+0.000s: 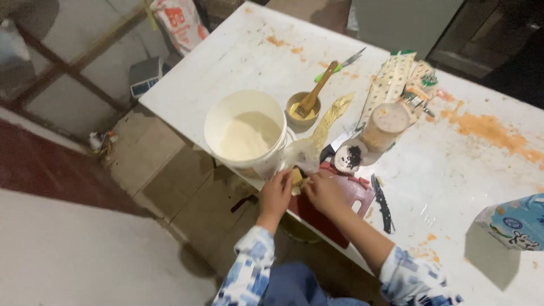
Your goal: Grating a topping onto pre-shaped dough pieces on a baking tray in a bakery production area.
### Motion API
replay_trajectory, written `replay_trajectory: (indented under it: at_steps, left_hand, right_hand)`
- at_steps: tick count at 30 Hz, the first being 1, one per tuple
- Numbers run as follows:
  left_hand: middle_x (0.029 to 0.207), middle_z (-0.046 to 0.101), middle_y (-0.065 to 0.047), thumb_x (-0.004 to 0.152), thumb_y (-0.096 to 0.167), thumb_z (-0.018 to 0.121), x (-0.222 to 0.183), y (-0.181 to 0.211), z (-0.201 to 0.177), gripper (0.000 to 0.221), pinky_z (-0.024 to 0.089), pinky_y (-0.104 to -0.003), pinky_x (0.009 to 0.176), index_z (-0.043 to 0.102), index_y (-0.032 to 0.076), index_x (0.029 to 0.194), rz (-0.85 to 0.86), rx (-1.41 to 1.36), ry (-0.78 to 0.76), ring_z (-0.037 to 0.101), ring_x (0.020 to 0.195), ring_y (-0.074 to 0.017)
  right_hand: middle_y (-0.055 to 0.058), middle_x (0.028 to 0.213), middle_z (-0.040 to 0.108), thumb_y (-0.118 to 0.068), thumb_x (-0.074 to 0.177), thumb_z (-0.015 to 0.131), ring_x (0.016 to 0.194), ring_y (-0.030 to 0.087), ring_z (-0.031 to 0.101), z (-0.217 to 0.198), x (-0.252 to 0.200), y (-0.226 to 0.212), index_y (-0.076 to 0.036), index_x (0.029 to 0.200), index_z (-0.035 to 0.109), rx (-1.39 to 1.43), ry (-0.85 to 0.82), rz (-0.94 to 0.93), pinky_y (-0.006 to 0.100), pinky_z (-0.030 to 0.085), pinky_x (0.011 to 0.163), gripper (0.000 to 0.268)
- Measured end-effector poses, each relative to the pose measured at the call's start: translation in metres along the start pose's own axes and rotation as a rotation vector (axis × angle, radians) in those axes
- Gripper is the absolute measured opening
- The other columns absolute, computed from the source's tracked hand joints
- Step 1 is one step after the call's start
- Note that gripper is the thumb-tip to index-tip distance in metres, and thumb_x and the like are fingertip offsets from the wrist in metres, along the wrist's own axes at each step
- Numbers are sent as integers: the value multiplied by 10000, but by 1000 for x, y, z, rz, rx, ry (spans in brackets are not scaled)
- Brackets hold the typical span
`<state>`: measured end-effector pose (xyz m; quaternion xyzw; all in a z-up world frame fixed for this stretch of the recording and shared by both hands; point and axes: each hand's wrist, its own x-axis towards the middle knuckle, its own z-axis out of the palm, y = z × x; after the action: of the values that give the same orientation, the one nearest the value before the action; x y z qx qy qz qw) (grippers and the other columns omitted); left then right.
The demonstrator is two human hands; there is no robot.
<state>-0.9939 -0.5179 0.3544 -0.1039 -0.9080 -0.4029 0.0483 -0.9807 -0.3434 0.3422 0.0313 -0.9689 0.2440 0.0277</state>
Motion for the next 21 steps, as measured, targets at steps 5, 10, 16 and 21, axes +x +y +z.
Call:
replay_trajectory:
  at_steps: [5, 10, 16, 21]
  left_hand:
    - [1111, 704, -136, 999, 231, 592, -20, -9, -8, 257, 581, -412, 883, 652, 104, 1214, -57, -57, -30, 684, 1069, -305]
    - [1075, 671, -91, 979, 294, 608, -37, -31, 4, 302, 556, -400, 910, 624, 153, 1246, -112, 62, -107, 656, 1073, -293]
    - [1040, 656, -84, 976, 260, 626, -49, -40, 16, 260, 538, -412, 926, 634, 128, 1201, -79, 69, -58, 643, 1067, -297]
    - [1144, 609, -69, 954, 334, 660, -56, -34, 17, 356, 483, -439, 946, 593, 163, 1259, -75, 163, -72, 586, 1126, -288]
  right_hand:
    - [139, 1049, 675, -472, 865, 682, 1013, 353, 677, 27, 19, -8, -158, 1271, 685, -216, 71, -57, 435, 531, 880, 513]
    - [130, 1122, 646, -308, 767, 758, 1047, 382, 634, 47, 13, -13, -190, 1190, 677, -92, 112, -73, 446, 511, 876, 446]
    - [111, 1037, 714, -177, 729, 754, 1081, 377, 624, 71, 2, -2, -167, 1163, 625, 237, 157, 54, 440, 499, 935, 453]
    - [313, 1146, 673, -34, 789, 696, 1089, 456, 651, -57, -46, -54, 73, 1276, 627, 860, 183, 370, 482, 536, 943, 503]
